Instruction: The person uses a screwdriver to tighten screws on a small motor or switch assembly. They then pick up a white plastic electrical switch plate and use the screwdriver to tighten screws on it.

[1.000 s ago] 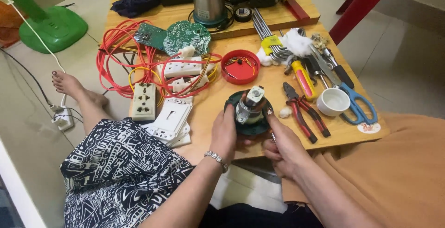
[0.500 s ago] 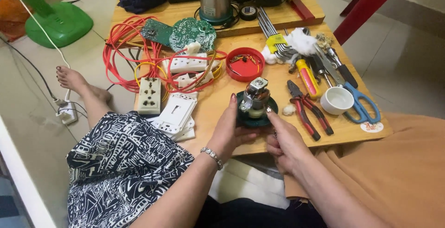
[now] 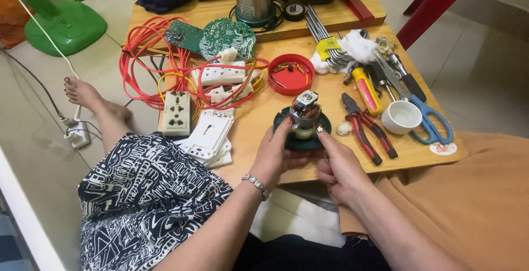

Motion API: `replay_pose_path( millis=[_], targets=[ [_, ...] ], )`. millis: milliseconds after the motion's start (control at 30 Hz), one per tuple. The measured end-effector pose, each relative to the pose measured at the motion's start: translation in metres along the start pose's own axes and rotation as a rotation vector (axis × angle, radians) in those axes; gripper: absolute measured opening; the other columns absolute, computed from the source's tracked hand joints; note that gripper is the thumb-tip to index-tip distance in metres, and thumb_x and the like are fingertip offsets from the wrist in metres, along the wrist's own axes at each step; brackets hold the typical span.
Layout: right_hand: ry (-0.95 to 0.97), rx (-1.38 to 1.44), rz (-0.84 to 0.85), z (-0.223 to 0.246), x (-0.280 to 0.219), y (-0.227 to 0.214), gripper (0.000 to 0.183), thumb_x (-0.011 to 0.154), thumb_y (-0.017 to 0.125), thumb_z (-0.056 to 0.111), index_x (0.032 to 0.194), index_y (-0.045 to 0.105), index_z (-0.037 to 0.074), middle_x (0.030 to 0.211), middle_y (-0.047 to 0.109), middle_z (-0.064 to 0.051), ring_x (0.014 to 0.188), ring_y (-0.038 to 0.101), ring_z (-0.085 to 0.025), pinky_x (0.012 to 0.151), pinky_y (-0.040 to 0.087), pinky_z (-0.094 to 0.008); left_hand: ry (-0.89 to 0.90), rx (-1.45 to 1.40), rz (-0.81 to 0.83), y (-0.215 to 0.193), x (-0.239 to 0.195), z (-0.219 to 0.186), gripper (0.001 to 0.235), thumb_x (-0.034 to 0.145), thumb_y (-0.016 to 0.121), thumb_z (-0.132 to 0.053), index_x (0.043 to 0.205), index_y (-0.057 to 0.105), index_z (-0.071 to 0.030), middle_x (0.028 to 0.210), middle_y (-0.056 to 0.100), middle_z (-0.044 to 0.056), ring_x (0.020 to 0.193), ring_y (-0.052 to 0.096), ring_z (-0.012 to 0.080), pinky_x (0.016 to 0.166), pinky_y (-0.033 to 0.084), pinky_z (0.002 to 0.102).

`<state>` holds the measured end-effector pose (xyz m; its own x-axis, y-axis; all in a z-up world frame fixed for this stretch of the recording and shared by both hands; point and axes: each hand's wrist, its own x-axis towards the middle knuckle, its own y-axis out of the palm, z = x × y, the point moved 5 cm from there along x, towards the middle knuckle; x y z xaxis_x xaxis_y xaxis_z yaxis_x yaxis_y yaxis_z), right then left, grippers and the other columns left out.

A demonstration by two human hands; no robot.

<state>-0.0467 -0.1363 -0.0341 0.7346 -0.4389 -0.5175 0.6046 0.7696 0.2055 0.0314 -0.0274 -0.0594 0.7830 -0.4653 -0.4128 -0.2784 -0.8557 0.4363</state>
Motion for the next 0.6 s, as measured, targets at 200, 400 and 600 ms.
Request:
replay_pose_path(
  millis=[200, 400, 600],
  targets=[
    [0.007, 0.007, -0.010, 0.006, -0.005, 0.004, 0.029, 0.092, 0.063, 0.036, 0.084, 0.047, 0.013, 0.068, 0.019, 0.006, 0.043, 0.023, -0.003, 0.033, 0.017, -0.013, -0.020, 0.015, -0.022, 0.002, -0.006, -0.006, 0.071, 0.087, 0.057, -0.048, 0.136, 0.031, -0.003, 0.137, 0.038, 0.030, 0.082, 0.067, 0.0496, 0.073, 0.059, 0.049],
    [0.050, 0.128, -0.005, 0.003, -0.005, -0.001, 0.032, 0.092, 0.062, 0.032, 0.079, 0.040, 0.014, 0.070, 0.016, 0.007, 0.043, 0.018, -0.001, 0.032, 0.010, -0.010, -0.033, 0.001, -0.019, -0.006, -0.009, -0.018, 0.079, 0.090, 0.043, -0.060, 0.145, 0.030, -0.004, 0.128, 0.047, 0.034, 0.096, 0.063, 0.0493, 0.080, 0.056, 0.050],
    [0.037, 0.102, -0.016, 0.002, -0.003, -0.002, 0.028, 0.092, 0.062, 0.032, 0.084, 0.042, 0.014, 0.072, 0.017, 0.006, 0.044, 0.018, -0.002, 0.032, 0.013, -0.012, 0.497, 0.776, -0.038, 0.003, -0.027, -0.060, 0.117, 0.054, 0.087, -0.038, 0.150, 0.025, -0.012, 0.145, 0.039, 0.022, 0.123, 0.050, 0.0404, 0.107, 0.042, 0.045]
  ],
)
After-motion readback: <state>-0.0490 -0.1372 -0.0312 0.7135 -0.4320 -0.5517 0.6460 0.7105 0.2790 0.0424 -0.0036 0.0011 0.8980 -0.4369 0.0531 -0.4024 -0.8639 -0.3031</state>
